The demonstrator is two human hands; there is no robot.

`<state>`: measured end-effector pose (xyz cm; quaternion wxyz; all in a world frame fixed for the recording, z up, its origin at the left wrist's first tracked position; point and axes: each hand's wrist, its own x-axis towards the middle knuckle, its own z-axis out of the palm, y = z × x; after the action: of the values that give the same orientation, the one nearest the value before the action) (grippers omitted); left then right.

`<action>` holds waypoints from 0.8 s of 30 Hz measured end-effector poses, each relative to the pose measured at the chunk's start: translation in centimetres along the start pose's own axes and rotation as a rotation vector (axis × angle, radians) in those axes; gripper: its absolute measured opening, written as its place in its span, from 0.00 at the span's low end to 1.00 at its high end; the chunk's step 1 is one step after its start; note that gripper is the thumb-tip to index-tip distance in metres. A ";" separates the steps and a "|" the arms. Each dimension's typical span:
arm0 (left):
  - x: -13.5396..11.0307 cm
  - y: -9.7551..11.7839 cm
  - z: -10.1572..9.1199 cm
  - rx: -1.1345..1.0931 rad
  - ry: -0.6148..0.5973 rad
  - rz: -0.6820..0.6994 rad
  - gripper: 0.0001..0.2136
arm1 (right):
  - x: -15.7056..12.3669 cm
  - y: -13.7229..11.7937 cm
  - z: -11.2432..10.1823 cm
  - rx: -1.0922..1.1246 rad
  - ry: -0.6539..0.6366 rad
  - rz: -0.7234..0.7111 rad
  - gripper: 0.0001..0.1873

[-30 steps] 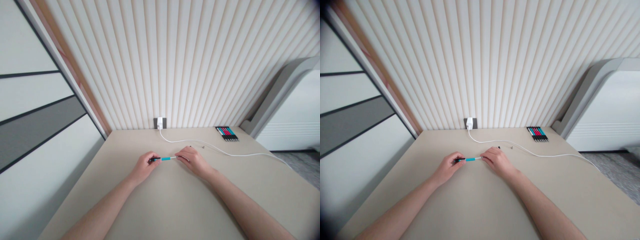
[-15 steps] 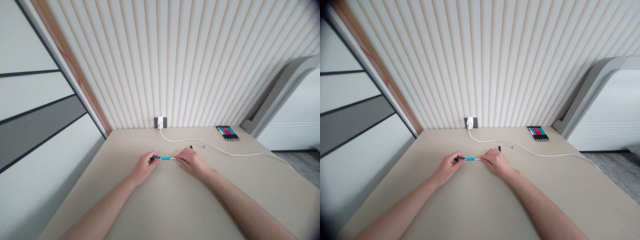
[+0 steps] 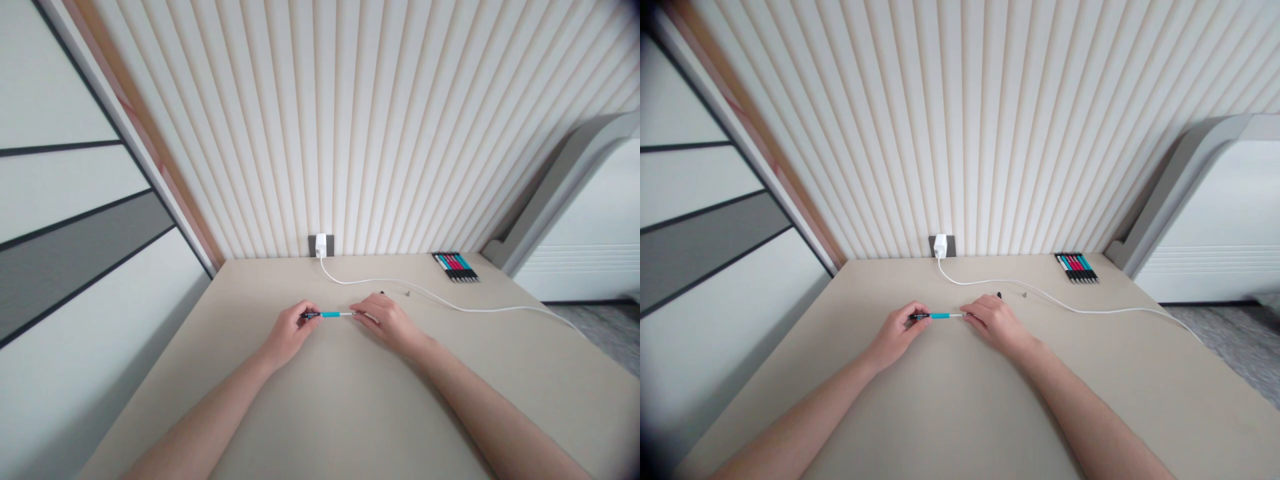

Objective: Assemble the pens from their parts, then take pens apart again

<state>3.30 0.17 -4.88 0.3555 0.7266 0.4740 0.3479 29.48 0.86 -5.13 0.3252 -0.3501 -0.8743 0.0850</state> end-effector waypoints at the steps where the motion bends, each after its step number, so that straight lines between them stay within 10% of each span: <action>1: 0.0 0.0 0.0 -0.001 0.006 -0.004 0.10 | 0.0 0.0 0.0 0.003 -0.001 0.000 0.12; 12: 0.3 -0.5 -0.1 0.007 0.063 -0.004 0.09 | 0.0 0.7 -1.8 -0.246 0.124 0.370 0.13; 24: 0.3 -0.5 -0.1 -0.008 0.050 0.005 0.09 | -0.9 3.0 -0.9 -0.327 -0.126 0.662 0.15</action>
<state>3.11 0.60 -5.17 0.3454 0.7175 0.4796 0.3686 32.22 2.44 -6.02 0.1656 -0.6552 -0.7341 0.0660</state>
